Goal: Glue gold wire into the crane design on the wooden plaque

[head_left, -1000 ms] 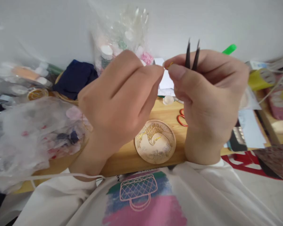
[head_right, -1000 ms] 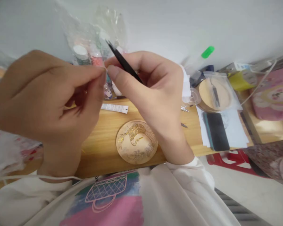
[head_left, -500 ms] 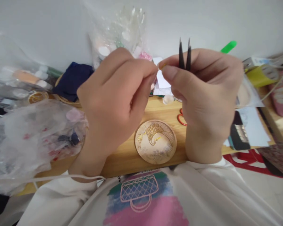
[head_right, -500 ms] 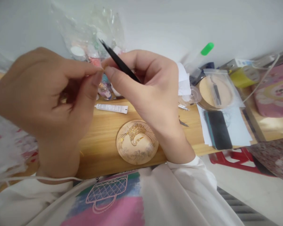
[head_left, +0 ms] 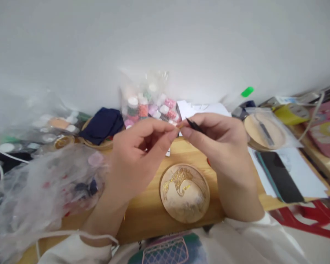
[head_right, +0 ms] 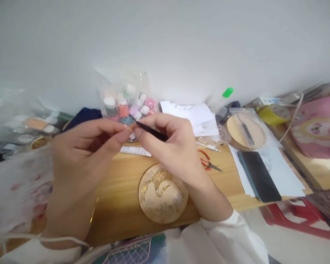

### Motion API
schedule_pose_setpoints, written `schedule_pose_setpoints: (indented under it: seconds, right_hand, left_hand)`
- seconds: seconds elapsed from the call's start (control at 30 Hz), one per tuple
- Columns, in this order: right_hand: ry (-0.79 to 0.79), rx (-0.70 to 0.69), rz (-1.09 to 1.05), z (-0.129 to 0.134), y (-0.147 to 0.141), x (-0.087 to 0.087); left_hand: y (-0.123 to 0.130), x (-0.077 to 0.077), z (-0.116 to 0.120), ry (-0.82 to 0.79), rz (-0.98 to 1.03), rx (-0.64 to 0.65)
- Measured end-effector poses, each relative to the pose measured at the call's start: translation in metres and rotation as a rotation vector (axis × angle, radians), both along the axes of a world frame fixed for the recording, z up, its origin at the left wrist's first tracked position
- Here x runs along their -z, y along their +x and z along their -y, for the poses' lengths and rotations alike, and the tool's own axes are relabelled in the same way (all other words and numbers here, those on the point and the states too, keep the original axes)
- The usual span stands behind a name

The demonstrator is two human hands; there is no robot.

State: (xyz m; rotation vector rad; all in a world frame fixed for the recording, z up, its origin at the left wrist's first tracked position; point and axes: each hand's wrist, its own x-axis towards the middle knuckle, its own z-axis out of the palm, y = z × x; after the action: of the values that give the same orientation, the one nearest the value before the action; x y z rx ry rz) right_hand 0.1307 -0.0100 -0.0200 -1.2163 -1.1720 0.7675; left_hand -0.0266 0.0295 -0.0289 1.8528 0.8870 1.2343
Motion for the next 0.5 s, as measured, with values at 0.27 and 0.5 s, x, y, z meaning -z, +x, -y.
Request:
schedule_pose_setpoints:
  seconds: [0.27, 0.5]
  right_hand:
    - [0.007, -0.035, -0.100, 0.0031, -0.0003, -0.0021]
    - [-0.024, -0.021, -0.124, 0.0067, -0.0016, -0.0032]
  left_hand:
    - [0.0015, 0.0008, -0.0005, -0.165, 0.134, 0.071]
    - [0.0014, 0.0012, 0.0047, 0.032, 0.034, 0.032]
